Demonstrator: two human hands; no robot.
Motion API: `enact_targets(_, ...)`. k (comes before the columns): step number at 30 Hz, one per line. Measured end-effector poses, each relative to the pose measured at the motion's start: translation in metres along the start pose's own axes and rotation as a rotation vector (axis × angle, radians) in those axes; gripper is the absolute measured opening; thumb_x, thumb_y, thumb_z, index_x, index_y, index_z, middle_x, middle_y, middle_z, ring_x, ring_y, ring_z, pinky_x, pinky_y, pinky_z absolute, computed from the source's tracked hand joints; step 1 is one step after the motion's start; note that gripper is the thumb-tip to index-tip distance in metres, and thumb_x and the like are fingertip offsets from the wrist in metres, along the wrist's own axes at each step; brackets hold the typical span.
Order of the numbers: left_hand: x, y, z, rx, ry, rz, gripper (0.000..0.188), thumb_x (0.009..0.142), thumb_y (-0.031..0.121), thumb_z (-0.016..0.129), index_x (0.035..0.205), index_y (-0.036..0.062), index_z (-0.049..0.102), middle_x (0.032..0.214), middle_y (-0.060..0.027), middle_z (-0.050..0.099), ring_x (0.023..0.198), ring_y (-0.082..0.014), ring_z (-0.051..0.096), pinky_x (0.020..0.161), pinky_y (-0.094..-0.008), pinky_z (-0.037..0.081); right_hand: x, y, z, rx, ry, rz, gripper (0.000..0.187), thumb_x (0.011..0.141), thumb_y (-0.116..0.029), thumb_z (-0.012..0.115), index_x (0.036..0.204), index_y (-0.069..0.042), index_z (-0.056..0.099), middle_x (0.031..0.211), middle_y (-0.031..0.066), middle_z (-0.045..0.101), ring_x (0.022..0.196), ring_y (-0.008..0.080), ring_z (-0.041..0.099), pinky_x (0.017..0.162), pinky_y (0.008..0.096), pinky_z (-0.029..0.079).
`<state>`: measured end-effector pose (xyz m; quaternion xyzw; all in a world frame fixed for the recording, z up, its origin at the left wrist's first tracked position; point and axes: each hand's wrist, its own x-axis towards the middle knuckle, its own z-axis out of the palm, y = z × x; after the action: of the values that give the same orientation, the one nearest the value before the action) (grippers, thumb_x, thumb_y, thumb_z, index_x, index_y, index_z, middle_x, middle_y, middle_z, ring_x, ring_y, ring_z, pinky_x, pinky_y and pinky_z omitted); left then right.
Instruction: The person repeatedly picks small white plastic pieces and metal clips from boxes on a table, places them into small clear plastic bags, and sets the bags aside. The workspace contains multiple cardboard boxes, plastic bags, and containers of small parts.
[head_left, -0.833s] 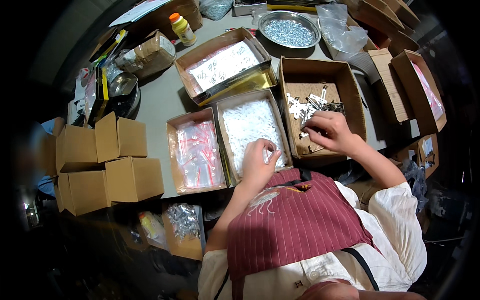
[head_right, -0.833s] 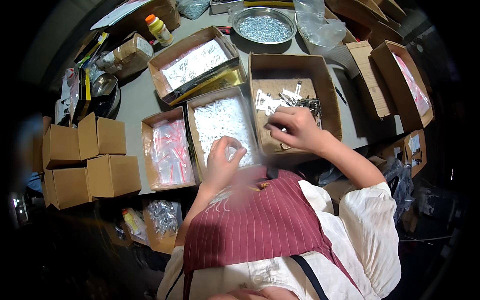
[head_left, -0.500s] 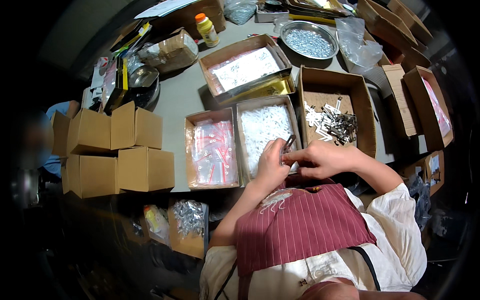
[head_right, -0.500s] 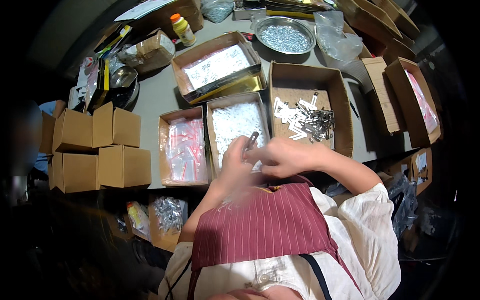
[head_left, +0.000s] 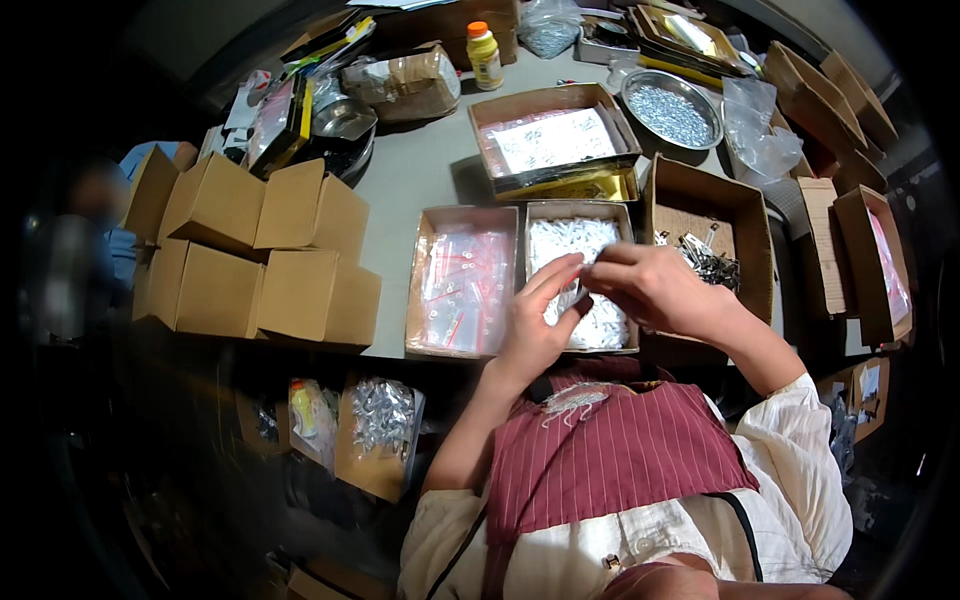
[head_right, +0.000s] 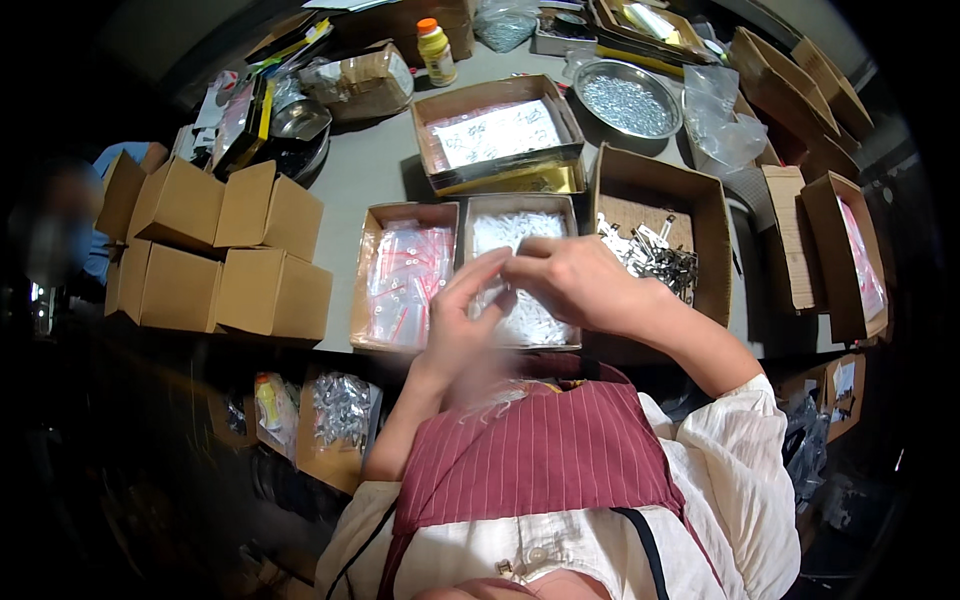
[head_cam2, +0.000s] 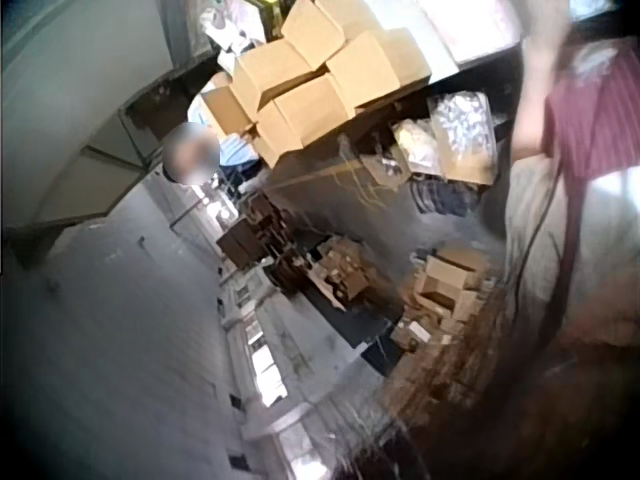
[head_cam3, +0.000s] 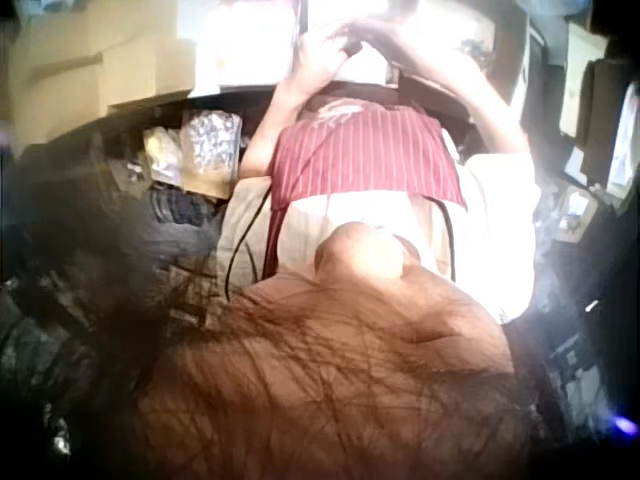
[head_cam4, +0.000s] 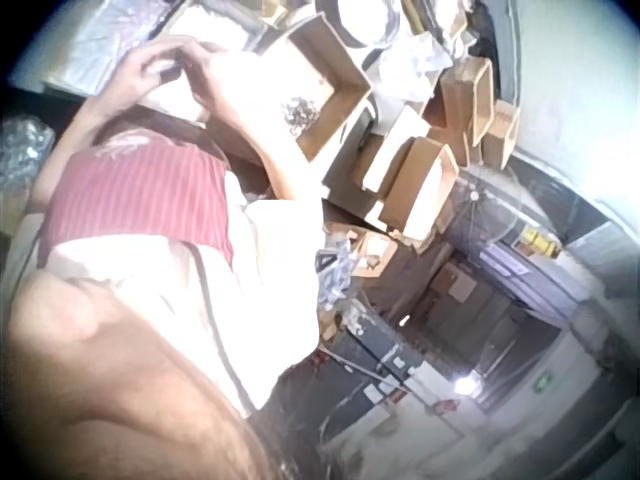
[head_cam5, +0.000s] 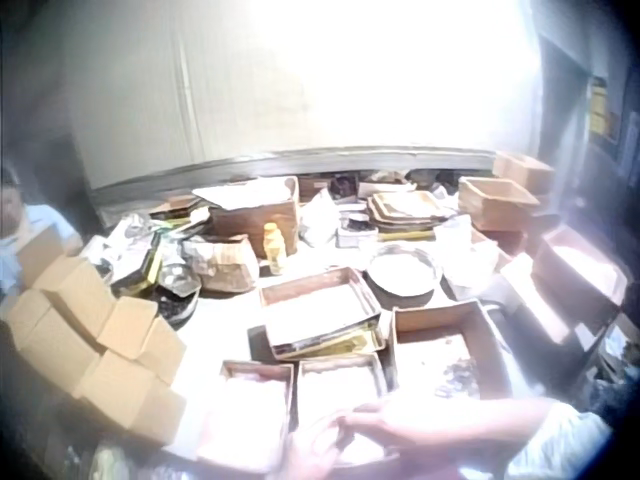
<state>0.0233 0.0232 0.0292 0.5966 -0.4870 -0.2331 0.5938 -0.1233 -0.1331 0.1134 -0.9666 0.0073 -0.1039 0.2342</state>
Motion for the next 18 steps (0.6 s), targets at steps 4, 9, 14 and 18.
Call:
enact_targets(4, -0.002, 0.018, -0.023, -0.188, 0.174, -0.118, 0.023, 0.096, 0.002, 0.068, 0.118, -0.0042, 0.072, 0.113, -0.0146, 0.075, 0.102, -0.0190, 0.071, 0.091, -0.0301, 0.055, 0.030, -0.006, -0.002, 0.109, 0.148, -0.072, 0.018, 0.088, -0.005, 0.072, 0.105, -0.003, 0.067, 0.107, 0.0158, 0.065, 0.086, 0.0384, 0.068, 0.071, 0.0452, 0.056)
enact_targets(9, -0.001, 0.038, -0.055, -0.351, 0.305, -0.123, 0.020, 0.102, 0.004, 0.062, 0.119, -0.0063, 0.066, 0.102, -0.0115, 0.076, 0.094, -0.0114, 0.069, 0.083, -0.0256, 0.055, 0.060, -0.020, -0.003, 0.303, 0.039, 0.031, 0.025, 0.082, 0.002, 0.072, 0.105, -0.002, 0.063, 0.102, 0.0164, 0.065, 0.087, 0.0365, 0.068, 0.074, 0.0438, 0.055)
enact_targets(14, -0.007, 0.045, -0.088, -0.114, 0.339, 0.022, 0.019, 0.100, 0.003, 0.063, 0.117, -0.0051, 0.066, 0.107, -0.0120, 0.075, 0.099, -0.0181, 0.072, 0.089, -0.0306, 0.057, 0.088, -0.037, -0.004, 0.348, 0.179, -0.241, 0.018, 0.079, 0.007, 0.070, 0.095, 0.002, 0.066, 0.120, 0.0166, 0.067, 0.109, 0.0372, 0.068, 0.087, 0.0409, 0.057)
enact_targets(18, -0.011, 0.044, -0.094, -0.200, 0.322, -0.114, 0.019, 0.100, 0.003, 0.064, 0.117, -0.0064, 0.064, 0.112, -0.0117, 0.071, 0.102, -0.0125, 0.067, 0.092, -0.0269, 0.054, 0.100, -0.029, 0.011, 0.281, 0.087, -0.257, 0.017, 0.076, 0.005, 0.068, 0.092, 0.001, 0.066, 0.120, 0.0191, 0.066, 0.106, 0.0385, 0.068, 0.084, 0.0443, 0.056)
